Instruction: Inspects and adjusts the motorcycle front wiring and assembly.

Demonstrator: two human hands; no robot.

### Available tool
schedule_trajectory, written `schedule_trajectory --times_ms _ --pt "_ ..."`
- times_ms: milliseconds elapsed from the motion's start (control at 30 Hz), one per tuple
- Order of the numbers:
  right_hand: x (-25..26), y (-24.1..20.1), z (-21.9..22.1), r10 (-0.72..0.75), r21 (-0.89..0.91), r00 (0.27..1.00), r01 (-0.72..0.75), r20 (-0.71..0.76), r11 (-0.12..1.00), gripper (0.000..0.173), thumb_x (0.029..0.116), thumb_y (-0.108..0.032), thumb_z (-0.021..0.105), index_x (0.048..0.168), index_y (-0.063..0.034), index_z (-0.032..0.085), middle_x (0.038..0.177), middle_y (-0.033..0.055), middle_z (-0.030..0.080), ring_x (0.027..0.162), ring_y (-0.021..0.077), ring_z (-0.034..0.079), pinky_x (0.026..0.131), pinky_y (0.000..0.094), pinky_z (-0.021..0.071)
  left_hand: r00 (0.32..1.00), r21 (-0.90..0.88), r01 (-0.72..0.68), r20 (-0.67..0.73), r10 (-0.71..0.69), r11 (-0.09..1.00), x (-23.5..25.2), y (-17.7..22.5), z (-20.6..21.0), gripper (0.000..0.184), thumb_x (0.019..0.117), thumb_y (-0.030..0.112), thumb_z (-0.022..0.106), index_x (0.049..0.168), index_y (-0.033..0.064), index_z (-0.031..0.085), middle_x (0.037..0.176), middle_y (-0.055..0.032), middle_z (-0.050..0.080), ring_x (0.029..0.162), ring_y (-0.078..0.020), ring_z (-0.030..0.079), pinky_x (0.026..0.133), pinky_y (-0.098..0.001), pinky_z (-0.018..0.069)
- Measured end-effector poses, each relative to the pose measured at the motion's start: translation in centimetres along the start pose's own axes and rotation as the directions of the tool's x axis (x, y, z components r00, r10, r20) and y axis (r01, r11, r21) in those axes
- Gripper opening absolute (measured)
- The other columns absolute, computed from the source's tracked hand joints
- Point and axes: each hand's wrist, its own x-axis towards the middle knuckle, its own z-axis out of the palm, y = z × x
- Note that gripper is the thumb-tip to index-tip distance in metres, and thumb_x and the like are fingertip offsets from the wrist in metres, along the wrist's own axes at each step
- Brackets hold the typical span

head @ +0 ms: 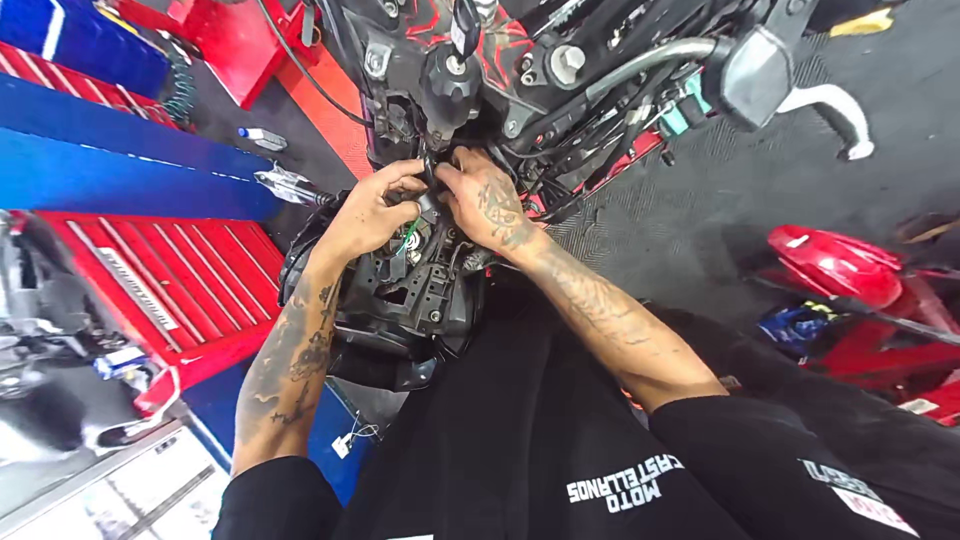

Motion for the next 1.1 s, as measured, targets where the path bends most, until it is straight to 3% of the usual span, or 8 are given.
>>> schedule_trajectory --times_ms 133,267,400,533,733,833,933,1100 --pt "-0.7 -0.1 0.5 0.014 0.042 0.994 -0.009 -0.107 0.999 0.015 0.0972 -0.007 0.066 0.111 -0.0031 0.071 0.106 0.0190 0.065 0.100 0.0350 0.067 0.089 0.0467 0.0558 0.999 -0.055 0.015 0.047 -0.012 0.998 0.9 0.9 -0.5 0.046 0.1005 0.006 0.048 0.146 0.0074 0.051 0.123 -0.0054 0.070 0.092 -0.0099 0.070 0.071 -0.0263 0.0592" --pt "-0.5 -0.1 0.8 0.027 0.035 0.992 -0.023 -0.120 0.999 0.019 0.0973 -0.006 0.065 0.115 -0.0026 0.070 0.114 0.0196 0.064 0.105 0.0351 0.066 0.091 0.0460 0.0564 0.996 -0.174 0.020 0.086 -0.005 0.985 1.3 0.3 -0.8 0.046 0.1023 0.007 0.040 0.147 0.0075 0.050 0.125 -0.0057 0.070 0.094 -0.0125 0.072 0.066 -0.0281 0.0608" --pt "-0.5 -0.4 0.7 0.064 0.074 0.992 -0.056 -0.112 0.996 0.016 0.0977 -0.005 0.064 0.113 -0.0027 0.069 0.106 0.0171 0.069 0.103 0.0345 0.068 0.090 0.0474 0.0556 0.995 -0.109 -0.025 0.089 0.035 0.994 1.5 -0.1 -0.8 0.049 0.0967 0.003 0.053 0.146 0.0052 0.050 0.129 -0.0080 0.067 0.095 -0.0138 0.071 0.074 -0.0295 0.0611" --pt "0.6 0.7 0.9 0.098 0.138 0.992 -0.086 -0.080 0.987 0.012 0.0996 -0.006 0.062 0.109 -0.0027 0.068 0.105 0.0165 0.071 0.100 0.0326 0.070 0.090 0.0491 0.0549 0.995 0.173 -0.099 0.033 0.095 0.980 1.6 0.0 -0.7 0.055 0.0839 0.009 0.068 0.139 0.0104 0.061 0.137 -0.0079 0.059 0.101 -0.0105 0.067 0.082 -0.0270 0.0588" --pt "2.3 2.8 2.8 0.108 0.157 0.993 -0.098 -0.057 0.983 0.014 0.0997 -0.013 0.060 0.109 -0.0057 0.067 0.102 0.0126 0.072 0.099 0.0297 0.070 0.088 0.0491 0.0553 0.980 0.539 -0.157 -0.016 0.197 0.827 2.7 -1.1 -0.7 0.050 0.0825 0.009 0.074 0.132 0.0064 0.067 0.132 -0.0147 0.067 0.116 -0.0315 0.065 0.099 -0.0486 0.0520" --pt "1.4 1.6 1.7 0.134 0.168 0.988 -0.120 -0.073 0.978 0.014 0.0979 -0.012 0.065 0.110 -0.0057 0.065 0.100 0.0138 0.070 0.095 0.0306 0.070 0.085 0.0487 0.0563 0.983 0.519 -0.069 -0.110 0.146 0.852 3.1 -0.4 0.0 0.046 0.0850 0.006 0.071 0.131 0.0044 0.067 0.130 -0.0166 0.067 0.109 -0.0286 0.068 0.093 -0.0457 0.0550" --pt "0.1 -0.1 0.2 0.176 0.182 0.983 -0.164 -0.049 0.969 0.023 0.0969 -0.011 0.069 0.118 -0.0052 0.062 0.100 0.0172 0.068 0.092 0.0344 0.070 0.081 0.0511 0.0573 0.967 0.350 0.157 -0.243 -0.072 0.923 2.7 0.8 1.4 0.057 0.0863 0.022 0.080 0.137 0.0065 0.059 0.135 -0.0158 0.061 0.108 -0.0232 0.070 0.090 -0.0409 0.0605" --pt "1.7 1.7 2.0 0.203 0.171 0.979 -0.197 -0.024 0.965 0.038 0.0997 -0.017 0.063 0.135 -0.0046 0.055 0.106 0.0167 0.072 0.098 0.0355 0.072 0.086 0.0538 0.0567 0.919 0.356 0.186 -0.394 -0.033 0.916 1.7 1.7 2.8 0.034 0.0862 0.017 0.084 0.114 0.0073 0.067 0.120 -0.0159 0.066 0.096 -0.0263 0.072 0.086 -0.0475 0.0613"
